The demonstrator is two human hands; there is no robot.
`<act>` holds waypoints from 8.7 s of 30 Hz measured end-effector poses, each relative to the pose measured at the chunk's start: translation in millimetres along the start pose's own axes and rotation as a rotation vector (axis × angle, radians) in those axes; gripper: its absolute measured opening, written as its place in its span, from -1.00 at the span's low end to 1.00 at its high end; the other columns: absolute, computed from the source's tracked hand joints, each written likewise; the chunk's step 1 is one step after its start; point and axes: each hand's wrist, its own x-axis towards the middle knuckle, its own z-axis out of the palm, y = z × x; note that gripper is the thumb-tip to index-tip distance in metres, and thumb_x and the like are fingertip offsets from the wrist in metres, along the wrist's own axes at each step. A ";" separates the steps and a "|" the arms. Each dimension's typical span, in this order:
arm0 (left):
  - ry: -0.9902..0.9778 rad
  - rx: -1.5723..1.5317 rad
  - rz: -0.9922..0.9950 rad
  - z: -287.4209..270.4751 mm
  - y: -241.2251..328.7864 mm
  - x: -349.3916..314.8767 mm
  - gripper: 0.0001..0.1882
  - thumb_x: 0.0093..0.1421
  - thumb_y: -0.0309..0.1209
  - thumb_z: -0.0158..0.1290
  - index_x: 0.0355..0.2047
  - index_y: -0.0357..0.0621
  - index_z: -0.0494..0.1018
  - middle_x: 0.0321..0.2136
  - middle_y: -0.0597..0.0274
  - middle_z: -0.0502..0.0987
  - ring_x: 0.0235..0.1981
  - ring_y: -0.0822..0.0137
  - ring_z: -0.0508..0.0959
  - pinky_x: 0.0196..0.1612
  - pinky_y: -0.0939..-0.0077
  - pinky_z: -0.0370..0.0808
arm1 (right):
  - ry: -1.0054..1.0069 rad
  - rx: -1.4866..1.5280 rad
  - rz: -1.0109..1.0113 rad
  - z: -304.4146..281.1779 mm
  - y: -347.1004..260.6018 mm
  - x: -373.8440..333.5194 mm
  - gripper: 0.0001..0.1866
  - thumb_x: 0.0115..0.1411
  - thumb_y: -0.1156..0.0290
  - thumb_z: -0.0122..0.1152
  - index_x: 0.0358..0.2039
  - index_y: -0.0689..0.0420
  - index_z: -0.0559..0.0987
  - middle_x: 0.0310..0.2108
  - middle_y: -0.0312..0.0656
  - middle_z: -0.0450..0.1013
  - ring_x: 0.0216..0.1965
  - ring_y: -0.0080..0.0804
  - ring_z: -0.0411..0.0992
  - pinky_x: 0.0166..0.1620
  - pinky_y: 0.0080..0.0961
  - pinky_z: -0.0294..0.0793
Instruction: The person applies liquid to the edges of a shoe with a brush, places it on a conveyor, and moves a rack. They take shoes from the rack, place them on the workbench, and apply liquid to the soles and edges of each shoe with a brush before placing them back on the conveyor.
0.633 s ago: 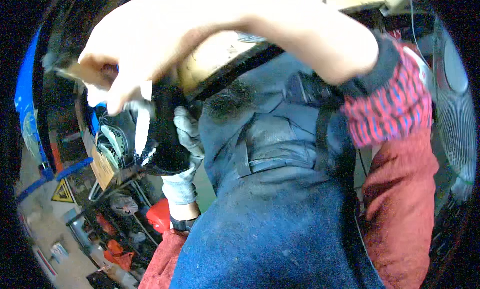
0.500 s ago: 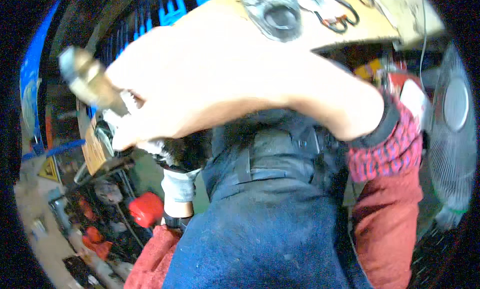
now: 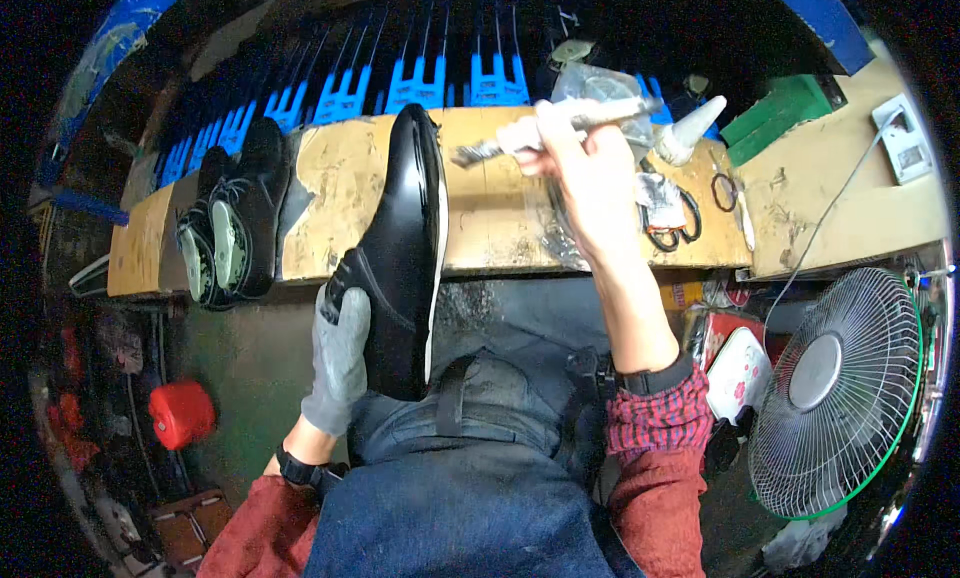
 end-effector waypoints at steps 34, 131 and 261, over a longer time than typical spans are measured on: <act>0.000 -0.256 -0.042 -16.6 1.4 27.9 -0.49 0.38 -0.14 -0.29 0.22 -0.17 0.14 0.12 0.17 0.33 0.08 0.35 0.40 0.17 0.39 0.31 | -0.348 0.108 -0.156 37.4 31.0 -101.7 -0.87 0.10 0.52 0.21 -0.36 0.23 0.43 -0.34 -0.06 0.47 -0.34 -0.40 0.45 -0.25 -0.47 0.42; -0.133 0.975 0.655 -49.4 -18.1 22.1 -0.59 0.13 -0.36 -0.11 -0.09 -0.37 0.43 -0.08 -0.22 0.42 0.00 -0.21 0.39 0.15 -0.07 0.21 | -0.024 -0.237 0.158 80.5 83.7 21.7 -0.76 0.20 0.27 0.15 -0.42 0.19 0.44 -0.64 -0.29 0.44 -0.66 -0.68 0.37 -0.59 -0.73 0.34; -0.049 -0.679 -0.626 -1.0 -37.9 -24.1 -0.40 0.34 0.06 -0.33 0.13 -0.16 0.23 -0.03 0.11 0.42 -0.03 0.31 0.45 0.07 0.41 0.41 | -0.447 -0.495 -0.447 45.2 -26.2 -101.2 -0.82 -0.01 0.39 0.31 -0.56 0.17 0.49 -0.62 -0.23 0.43 -0.60 -0.34 0.44 -0.50 -0.49 0.38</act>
